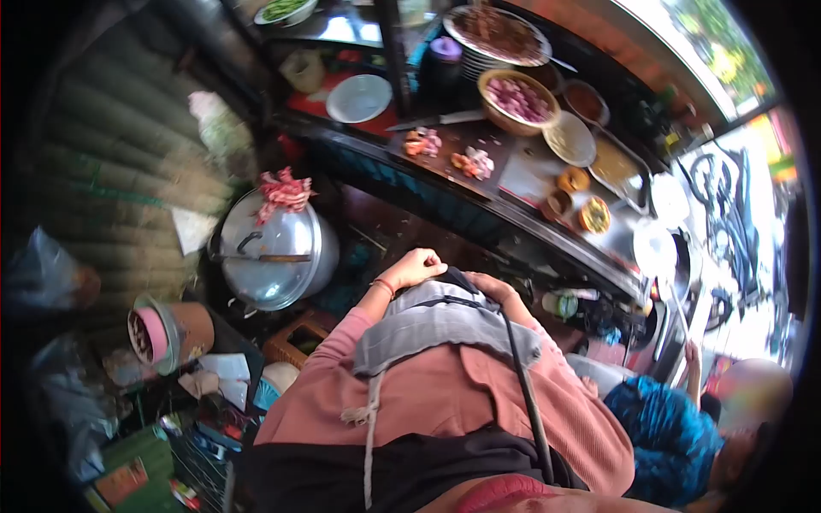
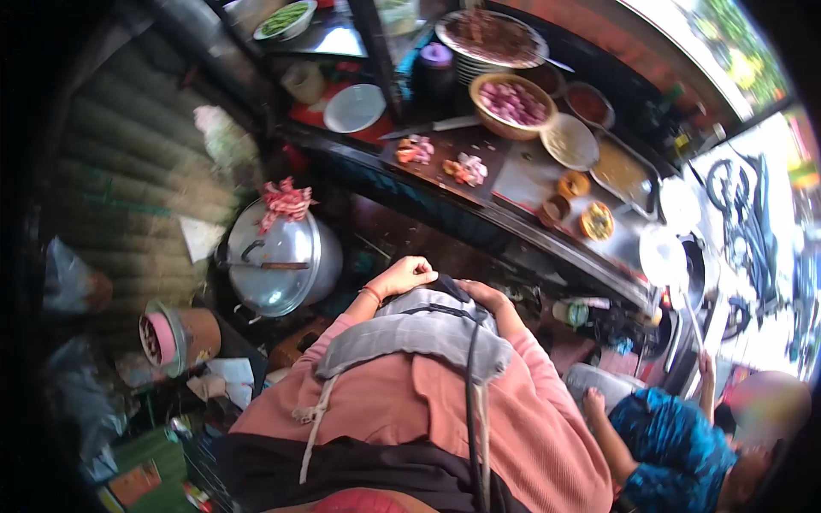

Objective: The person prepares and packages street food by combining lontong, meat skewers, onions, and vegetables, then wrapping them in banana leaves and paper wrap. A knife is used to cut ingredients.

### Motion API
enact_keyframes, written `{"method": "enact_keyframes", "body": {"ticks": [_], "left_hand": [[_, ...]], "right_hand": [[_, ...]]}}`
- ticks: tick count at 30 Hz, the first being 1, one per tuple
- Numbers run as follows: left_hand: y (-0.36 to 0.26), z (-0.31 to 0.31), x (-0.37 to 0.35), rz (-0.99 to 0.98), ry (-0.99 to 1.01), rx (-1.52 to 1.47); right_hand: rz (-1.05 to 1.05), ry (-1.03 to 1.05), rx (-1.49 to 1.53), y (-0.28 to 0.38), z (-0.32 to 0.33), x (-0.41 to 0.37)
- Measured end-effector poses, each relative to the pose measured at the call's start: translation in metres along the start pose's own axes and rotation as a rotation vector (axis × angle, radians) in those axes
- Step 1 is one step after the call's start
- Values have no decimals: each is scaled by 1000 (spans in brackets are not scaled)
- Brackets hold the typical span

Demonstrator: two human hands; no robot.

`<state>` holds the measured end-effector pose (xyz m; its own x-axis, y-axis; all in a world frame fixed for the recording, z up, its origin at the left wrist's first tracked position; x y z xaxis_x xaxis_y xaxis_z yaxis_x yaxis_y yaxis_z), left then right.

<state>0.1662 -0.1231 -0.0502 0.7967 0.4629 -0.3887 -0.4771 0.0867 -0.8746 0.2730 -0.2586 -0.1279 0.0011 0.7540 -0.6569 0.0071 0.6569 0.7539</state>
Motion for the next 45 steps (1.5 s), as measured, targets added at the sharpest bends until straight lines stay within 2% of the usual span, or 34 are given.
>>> {"method": "enact_keyframes", "body": {"ticks": [1,3,6,8,9,10,13,14,16,17,20,22,23,24,25,26,27,28,29,31,32,33,37,39,41,42,45], "left_hand": [[5,19,5,11,-95,-33],[7,80,3,-6,-423,4],[22,170,-35,-42,-964,79],[42,220,-94,-136,-1496,-15],[57,236,-131,-111,-1757,120],[70,246,-173,-36,-1928,90],[114,238,-297,499,-2374,180],[122,225,-335,894,-2412,7],[162,202,-398,1269,-2372,-45],[180,194,-423,1382,-2295,-8],[244,178,-474,1603,-1892,136],[264,165,-508,1663,-1901,69],[266,162,-522,1657,-1924,164],[282,163,-539,1521,-1928,133],[332,168,-556,1663,-1623,415],[336,171,-562,1743,-1523,582],[335,176,-563,1645,-1414,726],[345,183,-567,1634,-1198,728],[333,185,-571,1729,-1255,672],[327,181,-583,1787,-1442,469],[394,183,-604,1802,-1297,463],[371,182,-600,1836,-1427,397],[296,195,-574,1887,-1483,351],[310,200,-584,1810,-1647,409],[338,202,-598,1812,-1619,343],[354,198,-604,1833,-1588,250],[405,190,-630,1846,-1581,300]], "right_hand": [[-33,-29,28,-9,7,9],[69,-89,-204,-25,28,31],[-48,-151,-279,4,30,16],[-27,-93,-374,30,24,30],[-10,-15,-446,39,15,46],[2,64,-520,44,6,60],[4,268,-717,39,-6,84],[2,311,-765,37,-5,89],[5,355,-838,38,3,101],[7,362,-862,39,7,107],[11,364,-903,40,14,121],[7,360,-918,36,17,128],[1,353,-920,32,18,130],[-3,336,-913,27,20,131],[-8,307,-897,22,23,131],[-19,264,-872,14,29,128],[-39,211,-844,-2,43,119],[-68,150,-814,-20,61,103],[-98,87,-785,-38,78,83],[-138,-27,-725,-82,108,57],[-112,-61,-756,-84,110,50],[-85,-89,-792,-82,113,50],[-124,-182,-768,-82,115,33],[-147,-187,-753,-81,111,26],[-149,-234,-636,-94,113,26],[-174,-238,-677,-86,110,23],[-177,-262,-836,-83,111,29]]}}
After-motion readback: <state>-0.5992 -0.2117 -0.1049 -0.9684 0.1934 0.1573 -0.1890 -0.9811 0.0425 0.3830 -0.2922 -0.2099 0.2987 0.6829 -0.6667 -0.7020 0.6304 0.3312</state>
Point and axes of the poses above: each hand's wrist, its own x-axis towards the middle knuckle, its own z-axis out of the back of the hand, y = z × x, the point moved 8 cm from there along x, towards the middle knuckle, and after that the axes turned 6 degrees about -y, right-handed, at the moved point
